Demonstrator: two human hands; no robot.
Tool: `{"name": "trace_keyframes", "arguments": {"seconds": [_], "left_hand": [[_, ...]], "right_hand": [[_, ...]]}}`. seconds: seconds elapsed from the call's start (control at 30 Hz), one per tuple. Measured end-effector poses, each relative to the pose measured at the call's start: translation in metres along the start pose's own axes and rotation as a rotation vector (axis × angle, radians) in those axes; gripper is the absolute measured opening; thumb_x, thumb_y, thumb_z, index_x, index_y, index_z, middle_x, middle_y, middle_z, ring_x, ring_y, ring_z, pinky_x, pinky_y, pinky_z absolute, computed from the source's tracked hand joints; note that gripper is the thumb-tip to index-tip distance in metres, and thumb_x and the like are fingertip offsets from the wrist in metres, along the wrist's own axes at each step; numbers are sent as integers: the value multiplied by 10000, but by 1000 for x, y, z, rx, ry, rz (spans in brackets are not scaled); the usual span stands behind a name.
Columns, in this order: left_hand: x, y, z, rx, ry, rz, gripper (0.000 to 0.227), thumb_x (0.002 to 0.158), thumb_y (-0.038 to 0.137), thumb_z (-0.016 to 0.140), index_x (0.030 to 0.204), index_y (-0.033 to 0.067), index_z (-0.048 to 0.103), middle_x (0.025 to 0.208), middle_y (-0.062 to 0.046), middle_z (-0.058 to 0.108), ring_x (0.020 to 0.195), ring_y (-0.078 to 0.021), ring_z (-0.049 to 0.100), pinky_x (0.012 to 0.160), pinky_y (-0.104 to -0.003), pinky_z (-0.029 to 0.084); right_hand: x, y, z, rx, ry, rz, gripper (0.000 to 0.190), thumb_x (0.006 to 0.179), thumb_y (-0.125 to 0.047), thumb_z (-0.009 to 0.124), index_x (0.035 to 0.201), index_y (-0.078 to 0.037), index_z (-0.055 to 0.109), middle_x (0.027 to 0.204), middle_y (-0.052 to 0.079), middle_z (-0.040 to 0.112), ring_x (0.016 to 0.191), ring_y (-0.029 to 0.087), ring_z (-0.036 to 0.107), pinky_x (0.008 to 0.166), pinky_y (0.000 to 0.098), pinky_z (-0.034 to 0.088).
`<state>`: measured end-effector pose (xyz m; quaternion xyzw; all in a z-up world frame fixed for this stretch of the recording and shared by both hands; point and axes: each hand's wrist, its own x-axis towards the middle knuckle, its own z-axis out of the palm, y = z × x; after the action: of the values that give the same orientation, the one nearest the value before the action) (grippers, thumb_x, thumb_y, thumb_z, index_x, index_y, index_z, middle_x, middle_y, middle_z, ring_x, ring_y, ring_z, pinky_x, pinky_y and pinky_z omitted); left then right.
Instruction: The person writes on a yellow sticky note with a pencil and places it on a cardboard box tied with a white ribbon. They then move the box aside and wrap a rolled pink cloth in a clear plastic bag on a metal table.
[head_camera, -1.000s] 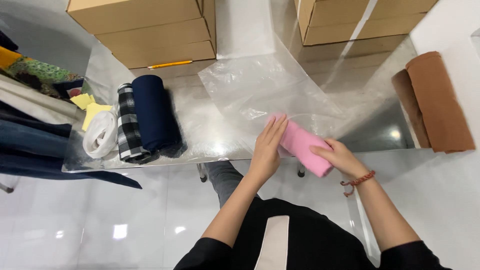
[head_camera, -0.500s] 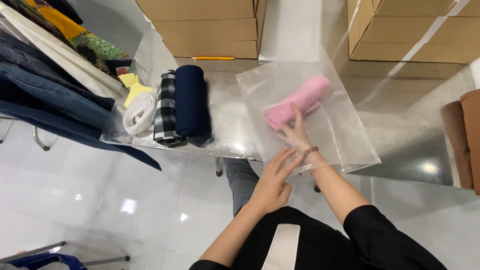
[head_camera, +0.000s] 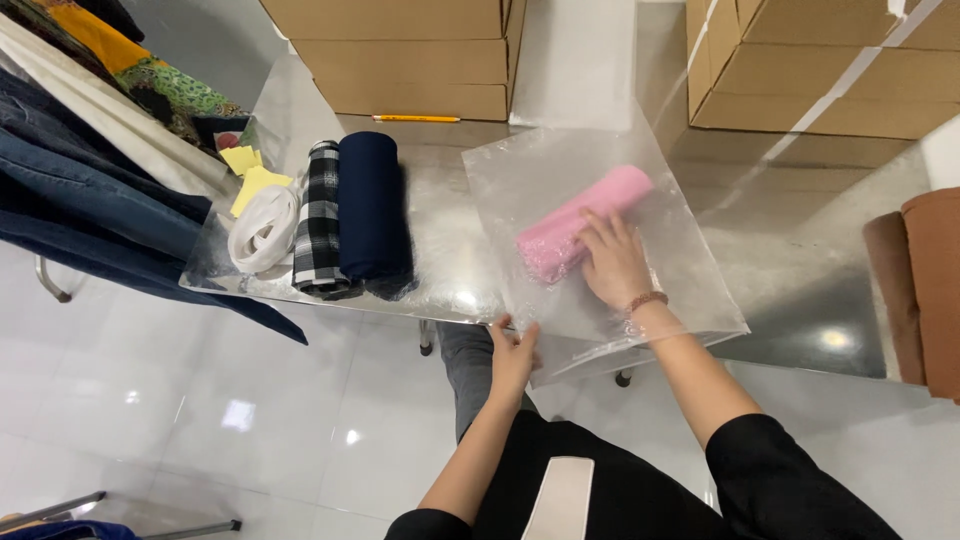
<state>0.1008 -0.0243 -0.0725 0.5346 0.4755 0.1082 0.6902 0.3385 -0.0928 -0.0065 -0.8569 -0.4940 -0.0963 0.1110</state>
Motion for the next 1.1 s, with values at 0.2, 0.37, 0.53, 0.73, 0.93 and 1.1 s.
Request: {"name": "trace_keyframes", "arguments": {"seconds": [0.2, 0.37, 0.53, 0.73, 0.93, 1.1], "left_hand": [[-12, -12, 25, 133, 102, -25, 584, 1037, 559, 673, 1301, 46, 581, 772, -92, 717, 588, -170, 708, 422, -277, 563], [-10, -5, 1, 157, 108, -34, 536, 1028, 517, 695, 1195, 11, 639, 588, -88, 629, 465, -199, 628, 411, -299, 500], [1, -10, -23, 121, 127, -16, 454, 976, 499, 773, 1089, 67, 695, 610, -84, 642, 515, -179, 632, 459, -294, 527], [6, -13, -37, 92, 57, -24, 430, 940, 453, 827, 1058, 59, 705, 619, -84, 640, 527, -162, 618, 417, -289, 519], [-16, 11, -35, 45, 49, -42, 396, 927, 389, 851, 1062, 47, 705, 611, -59, 636, 512, -139, 604, 397, -268, 520], [-24, 18, -39, 10, 24, -9, 385, 923, 377, 859, 1010, 38, 698, 583, -70, 631, 489, -130, 602, 363, -255, 509]], "right_hand": [[-26, 6, 9, -85, -113, 20, 699, 807, -414, 771, 1475, -273, 619, 1653, -5, 443, 1605, 298, 296, 1350, 449, 232], [-40, 1, -3, 92, -275, 52, 810, 921, -451, 673, 1648, -496, 318, 1755, 85, 215, 1635, 426, 120, 1314, 553, 238], [-43, -5, -9, 127, -406, 41, 668, 1001, -581, 571, 1628, -551, 340, 1794, 103, 129, 1635, 456, 55, 1300, 566, 249], [-30, -31, -20, -14, -482, 0, 636, 1017, -725, 398, 1626, -559, 328, 1800, 85, 93, 1633, 450, 41, 1338, 542, 144], [-9, -69, -61, 45, -630, 157, 652, 1052, -684, 340, 1674, -522, 225, 1809, 54, -131, 1623, 430, -105, 1296, 616, 144], [12, -84, -75, -18, -680, 167, 711, 1048, -639, 424, 1700, -409, 256, 1806, 108, -154, 1621, 484, -38, 1301, 617, 198]]}}
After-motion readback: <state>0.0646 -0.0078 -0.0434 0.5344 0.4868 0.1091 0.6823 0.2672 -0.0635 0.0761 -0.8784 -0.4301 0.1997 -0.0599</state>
